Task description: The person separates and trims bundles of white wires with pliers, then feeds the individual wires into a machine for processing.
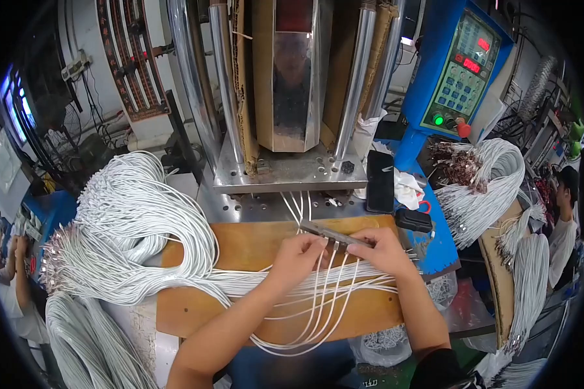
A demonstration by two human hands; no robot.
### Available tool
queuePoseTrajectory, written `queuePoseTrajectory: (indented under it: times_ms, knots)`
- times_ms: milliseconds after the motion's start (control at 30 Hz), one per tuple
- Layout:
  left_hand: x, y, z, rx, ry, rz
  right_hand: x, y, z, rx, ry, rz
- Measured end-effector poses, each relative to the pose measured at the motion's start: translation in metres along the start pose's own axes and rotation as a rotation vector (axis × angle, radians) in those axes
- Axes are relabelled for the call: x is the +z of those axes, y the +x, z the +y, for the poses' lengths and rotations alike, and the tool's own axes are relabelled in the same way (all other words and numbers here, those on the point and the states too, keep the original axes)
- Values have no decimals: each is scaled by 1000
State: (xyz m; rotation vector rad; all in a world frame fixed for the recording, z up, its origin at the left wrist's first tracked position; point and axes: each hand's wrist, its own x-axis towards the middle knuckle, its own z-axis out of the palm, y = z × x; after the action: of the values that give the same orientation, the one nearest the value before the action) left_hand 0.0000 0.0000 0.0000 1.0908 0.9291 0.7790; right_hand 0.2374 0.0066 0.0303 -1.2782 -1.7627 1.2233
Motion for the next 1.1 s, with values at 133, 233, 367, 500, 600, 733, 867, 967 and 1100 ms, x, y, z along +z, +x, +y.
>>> queuePoseTrajectory:
  times_ms: [133,233,367,500,600,733,867,967,1100]
  knots:
    - [-5,1,5,448,333,304,-16,3,0,-40,-225,56]
    - [-18,0,15,344,42,299,-16,4,4,-181,-465,-25]
    - [-28,-1,50,264,-148,356,-26,33,-13,-423,-947,132]
    - [-72,56,23,188,-357,318,-8,114,-48,-324,-822,51]
    - [-60,59,28,104,-444,77,-13,187,-11,-256,-985,97]
    - [-55,44,38,48,-398,-34,-4,225,24,-318,-873,264]
    - [-54,44,45,31,-360,-5,1,238,42,-389,-993,393]
    - [-54,44,47,47,-374,1,-10,248,72,-379,-681,376]
    - [-68,24,57,47,-385,-105,-11,227,55,-341,-61,271]
